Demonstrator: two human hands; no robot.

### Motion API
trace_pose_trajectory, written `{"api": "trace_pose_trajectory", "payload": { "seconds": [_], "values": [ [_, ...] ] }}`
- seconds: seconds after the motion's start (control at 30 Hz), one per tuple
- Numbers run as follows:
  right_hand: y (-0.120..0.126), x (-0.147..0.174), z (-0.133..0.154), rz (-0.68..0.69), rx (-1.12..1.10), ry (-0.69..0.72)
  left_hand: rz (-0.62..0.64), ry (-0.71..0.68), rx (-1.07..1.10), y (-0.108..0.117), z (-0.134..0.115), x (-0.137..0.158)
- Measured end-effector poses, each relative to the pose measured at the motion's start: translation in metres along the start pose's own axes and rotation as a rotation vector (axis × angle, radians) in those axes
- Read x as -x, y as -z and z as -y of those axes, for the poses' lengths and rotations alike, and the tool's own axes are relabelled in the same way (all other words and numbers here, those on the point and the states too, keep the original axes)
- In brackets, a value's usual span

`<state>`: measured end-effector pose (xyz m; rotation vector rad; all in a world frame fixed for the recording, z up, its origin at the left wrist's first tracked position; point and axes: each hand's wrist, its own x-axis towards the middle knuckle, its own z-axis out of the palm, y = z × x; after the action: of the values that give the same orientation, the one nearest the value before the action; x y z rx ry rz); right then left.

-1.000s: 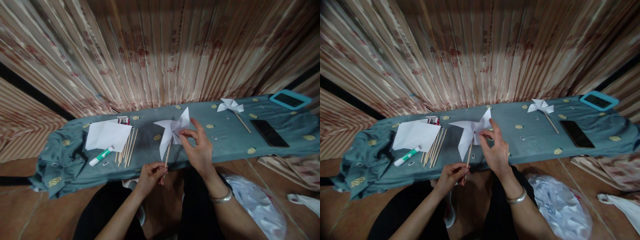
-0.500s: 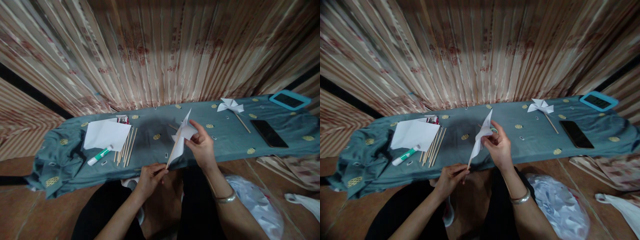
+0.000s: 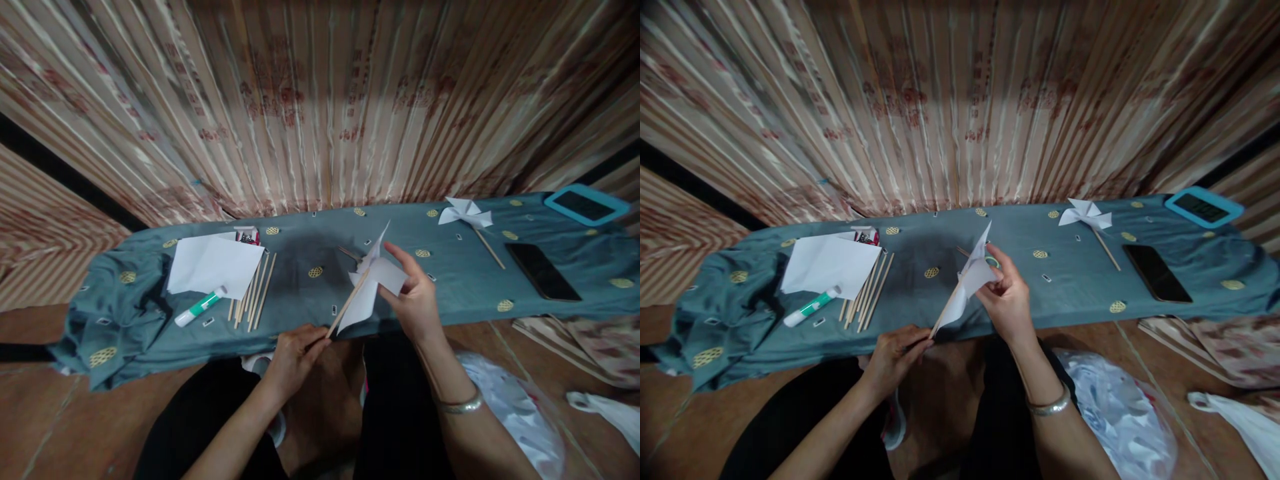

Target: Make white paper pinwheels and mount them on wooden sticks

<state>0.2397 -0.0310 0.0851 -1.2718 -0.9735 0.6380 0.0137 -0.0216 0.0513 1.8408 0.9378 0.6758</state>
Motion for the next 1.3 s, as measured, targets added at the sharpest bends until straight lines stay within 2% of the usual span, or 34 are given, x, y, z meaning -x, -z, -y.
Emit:
{"api": "trace_pose_trajectory", "payload": {
  "seconds": [0.1, 0.2, 0.27, 0.37, 0.5, 0.67, 0.77, 0.83, 0.97, 1.3],
  "values": [
    [0.007, -0.001, 0.003, -0.102, -0.017, 0.024, 0.013, 0.100, 0.134, 0.000, 0.002, 0.001],
    [0.018, 0.000, 0.009, -0.251, 0.096, 0.140, 0.024, 0.272, 0.387, -0.002, 0.006, 0.007],
    [0.022, 0.005, 0.011, -0.261, 0.196, 0.190, 0.030, 0.394, 0.526, -0.004, 0.009, 0.015],
    [0.015, 0.018, 0.008, -0.121, 0.367, 0.203, -0.004, 0.522, 0.628, -0.010, 0.013, 0.032],
    [-0.005, 0.029, -0.005, 0.195, 0.534, 0.226, -0.057, 0.629, 0.722, -0.023, 0.017, 0.057],
    [-0.031, 0.017, -0.026, 0.571, 0.645, 0.246, -0.106, 0.691, 0.789, -0.034, 0.031, 0.071],
    [-0.043, 0.008, -0.040, 0.750, 0.738, 0.291, -0.134, 0.712, 0.798, -0.036, 0.039, 0.070],
    [-0.049, 0.005, -0.049, 0.807, 0.804, 0.310, -0.133, 0.717, 0.801, -0.037, 0.043, 0.069],
    [-0.050, 0.002, -0.060, 0.833, 0.868, 0.335, -0.102, 0.709, 0.826, -0.040, 0.045, 0.068],
    [-0.046, 0.000, -0.063, 0.949, 0.878, 0.437, -0.089, 0.721, 0.883, -0.044, 0.042, 0.068]
  ]
}}
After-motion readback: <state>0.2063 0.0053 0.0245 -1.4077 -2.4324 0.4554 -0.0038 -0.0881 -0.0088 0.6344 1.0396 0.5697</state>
